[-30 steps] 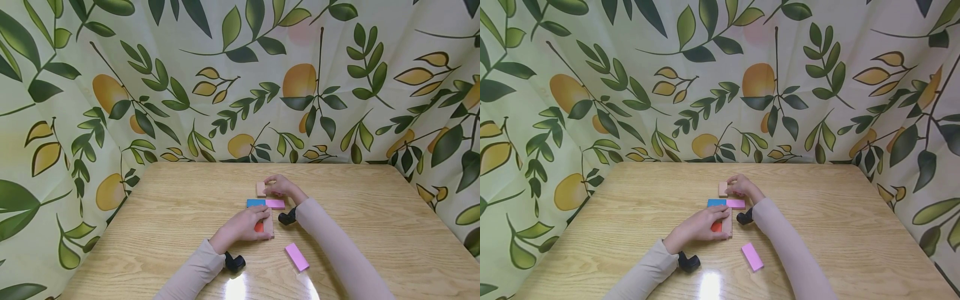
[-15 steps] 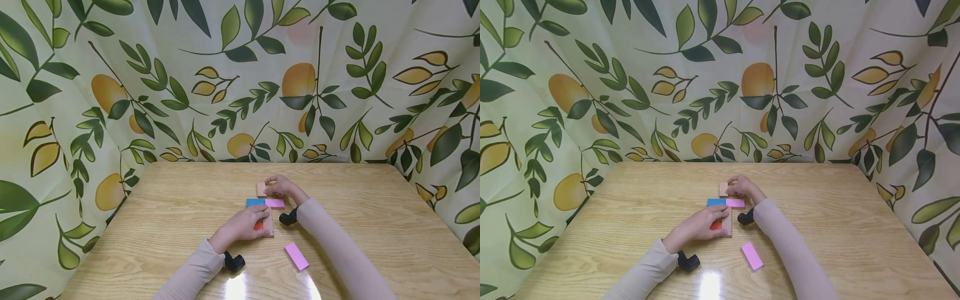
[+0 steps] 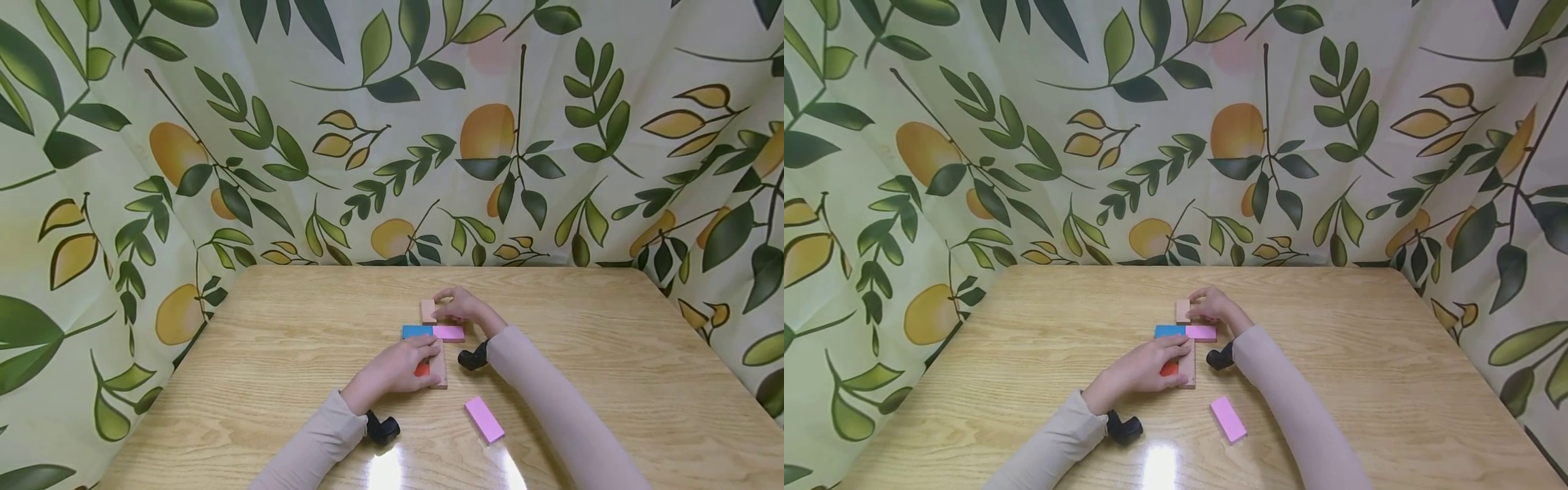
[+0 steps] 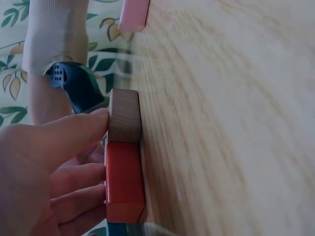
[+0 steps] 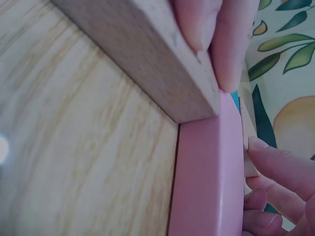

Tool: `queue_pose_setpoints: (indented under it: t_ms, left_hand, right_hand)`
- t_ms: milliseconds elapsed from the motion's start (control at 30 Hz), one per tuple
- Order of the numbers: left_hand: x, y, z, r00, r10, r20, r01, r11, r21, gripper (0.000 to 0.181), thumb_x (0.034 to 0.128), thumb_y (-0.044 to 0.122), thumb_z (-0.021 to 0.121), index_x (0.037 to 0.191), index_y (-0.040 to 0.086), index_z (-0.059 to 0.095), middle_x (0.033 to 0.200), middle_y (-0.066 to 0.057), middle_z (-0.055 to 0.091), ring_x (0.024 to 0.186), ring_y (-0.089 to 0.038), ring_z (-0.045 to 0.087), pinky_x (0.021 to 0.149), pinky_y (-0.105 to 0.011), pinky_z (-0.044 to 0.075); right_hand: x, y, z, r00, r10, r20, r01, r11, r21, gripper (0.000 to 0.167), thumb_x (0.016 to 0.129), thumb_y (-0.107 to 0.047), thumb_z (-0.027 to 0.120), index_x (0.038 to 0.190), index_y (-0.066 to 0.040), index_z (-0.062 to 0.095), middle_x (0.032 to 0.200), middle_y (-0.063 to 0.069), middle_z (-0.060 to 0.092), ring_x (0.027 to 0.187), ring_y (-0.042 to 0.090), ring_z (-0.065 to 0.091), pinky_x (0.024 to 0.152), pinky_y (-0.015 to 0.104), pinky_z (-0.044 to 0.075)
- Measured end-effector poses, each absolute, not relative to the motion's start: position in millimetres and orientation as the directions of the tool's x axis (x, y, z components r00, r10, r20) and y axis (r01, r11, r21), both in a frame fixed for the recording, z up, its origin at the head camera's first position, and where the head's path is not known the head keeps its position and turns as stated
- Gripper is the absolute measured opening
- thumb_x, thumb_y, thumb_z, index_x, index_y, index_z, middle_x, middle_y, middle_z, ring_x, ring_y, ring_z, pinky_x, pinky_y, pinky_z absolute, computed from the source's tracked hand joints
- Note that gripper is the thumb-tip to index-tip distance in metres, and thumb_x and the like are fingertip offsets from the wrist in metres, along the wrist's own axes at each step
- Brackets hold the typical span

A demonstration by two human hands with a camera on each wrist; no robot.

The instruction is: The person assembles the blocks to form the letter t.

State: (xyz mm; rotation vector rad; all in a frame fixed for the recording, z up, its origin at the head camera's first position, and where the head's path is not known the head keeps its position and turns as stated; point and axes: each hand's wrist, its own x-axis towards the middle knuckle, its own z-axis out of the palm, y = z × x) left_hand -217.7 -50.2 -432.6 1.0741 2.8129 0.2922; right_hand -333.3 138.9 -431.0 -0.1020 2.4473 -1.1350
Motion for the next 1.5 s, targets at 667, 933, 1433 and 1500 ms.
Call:
queue_pose_setpoints:
  t_ms: [667,933,1433,1500]
  left_hand:
    - [-217.3,-48.7,-434.6,-0.738,0.674,-0.028,0.654,0.725,0.217,0.057,0.0917,0.043,0.061,0.139,0.013,0.053,0.151,-0.004,0.047,0.141,-0.020,0.044,0.116,-0.035,0.039]
    - [-217.1,-48.0,-434.4,-0.741,0.671,-0.026,0.651,0.728,0.215,0.057,0.0909,0.043,0.063,0.139,0.013,0.054,0.150,-0.004,0.047,0.140,-0.020,0.045,0.116,-0.034,0.039]
    - [-215.9,-49.7,-432.6,-0.746,0.665,-0.032,0.643,0.732,0.226,0.057,0.0918,0.044,0.061,0.139,0.014,0.053,0.151,-0.003,0.046,0.141,-0.019,0.043,0.117,-0.034,0.039]
    - [-216.1,-49.9,-432.3,-0.745,0.667,-0.026,0.646,0.730,0.223,0.057,0.0915,0.044,0.062,0.139,0.014,0.053,0.151,-0.003,0.047,0.141,-0.020,0.044,0.116,-0.034,0.039]
  right_hand:
    - [-332.9,143.0,-435.9,-0.900,-0.239,-0.364,0.128,0.653,-0.746,0.049,0.085,-0.017,0.072,0.131,-0.006,0.057,0.057,-0.003,0.042,0.052,0.010,0.037,0.048,0.020,0.030]
    - [-332.4,143.6,-436.4,-0.900,-0.226,-0.374,0.143,0.658,-0.740,0.049,0.085,-0.018,0.073,0.130,-0.007,0.057,0.059,-0.003,0.042,0.053,0.010,0.037,0.049,0.020,0.031]
    - [-332.7,143.7,-437.0,-0.902,-0.227,-0.366,0.130,0.668,-0.733,0.050,0.085,-0.018,0.073,0.131,-0.006,0.057,0.057,-0.003,0.042,0.049,0.009,0.036,0.048,0.020,0.031]
    - [-333.0,143.8,-436.8,-0.903,-0.226,-0.366,0.130,0.666,-0.734,0.050,0.085,-0.018,0.072,0.131,-0.006,0.056,0.057,-0.003,0.042,0.050,0.010,0.036,0.048,0.020,0.031]
